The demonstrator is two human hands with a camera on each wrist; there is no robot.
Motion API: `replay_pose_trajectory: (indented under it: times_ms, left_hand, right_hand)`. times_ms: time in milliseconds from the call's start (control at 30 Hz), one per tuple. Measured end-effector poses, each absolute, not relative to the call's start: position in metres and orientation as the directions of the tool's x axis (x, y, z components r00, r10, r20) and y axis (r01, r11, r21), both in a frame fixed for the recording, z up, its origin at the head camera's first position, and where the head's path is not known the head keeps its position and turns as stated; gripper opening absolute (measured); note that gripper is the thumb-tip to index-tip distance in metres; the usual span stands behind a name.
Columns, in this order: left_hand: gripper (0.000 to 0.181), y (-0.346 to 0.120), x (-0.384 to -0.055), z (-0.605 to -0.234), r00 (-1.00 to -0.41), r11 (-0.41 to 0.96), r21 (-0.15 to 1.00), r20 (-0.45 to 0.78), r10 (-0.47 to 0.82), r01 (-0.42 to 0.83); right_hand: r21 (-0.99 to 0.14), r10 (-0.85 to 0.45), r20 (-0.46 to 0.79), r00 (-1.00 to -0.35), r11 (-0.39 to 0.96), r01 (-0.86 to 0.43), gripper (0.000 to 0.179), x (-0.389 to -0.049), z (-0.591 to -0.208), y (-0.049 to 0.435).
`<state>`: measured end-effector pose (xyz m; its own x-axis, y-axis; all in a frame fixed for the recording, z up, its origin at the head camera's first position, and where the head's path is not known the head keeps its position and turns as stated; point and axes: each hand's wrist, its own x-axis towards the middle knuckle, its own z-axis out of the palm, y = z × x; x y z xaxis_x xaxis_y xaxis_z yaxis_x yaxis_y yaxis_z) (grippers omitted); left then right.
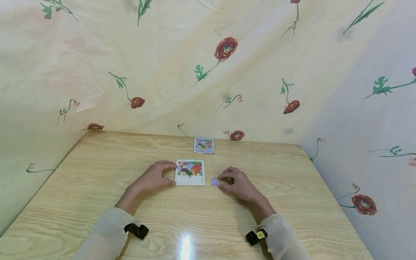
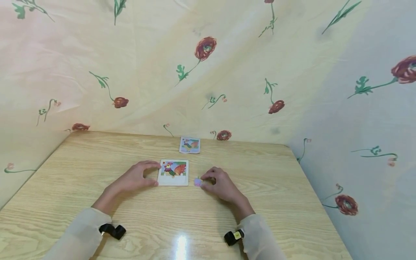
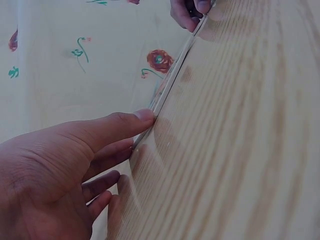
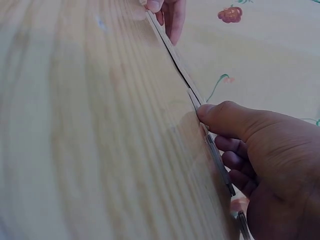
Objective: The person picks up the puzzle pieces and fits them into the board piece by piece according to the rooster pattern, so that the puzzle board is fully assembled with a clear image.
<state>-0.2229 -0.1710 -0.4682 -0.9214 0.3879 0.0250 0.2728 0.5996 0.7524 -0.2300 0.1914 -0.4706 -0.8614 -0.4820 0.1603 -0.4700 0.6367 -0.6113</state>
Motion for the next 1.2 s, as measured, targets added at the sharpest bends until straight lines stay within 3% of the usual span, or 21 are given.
replay_pose_trajectory:
  times_ms: [467, 733, 1200]
  left_hand:
    - [0.062, -0.171, -0.225, -0.469, -0.919, 0.603, 0.751, 0.015, 0.394, 0.271]
    - [0.062, -0.172, -0.225, -0.47, -0.917, 0.608, 0.743, 0.021, 0.398, 0.28]
    - [0.06, -0.172, -0.223, -0.468, -0.917, 0.599, 0.748, 0.032, 0.398, 0.286]
  right_hand:
    - [-0.643, -0.462, 0.133, -0.877, 0.633, -0.431, 0.016, -0.231, -0.463, 0.182]
    - [-0.65, -0.498, 0.183, -0.848, 0.586, -0.485, 0.019, -0.234, -0.457, 0.158]
    - [-0.711, -0.537, 0.135, -0.833, 0.533, -0.459, 0.021, -0.243, -0.456, 0.11]
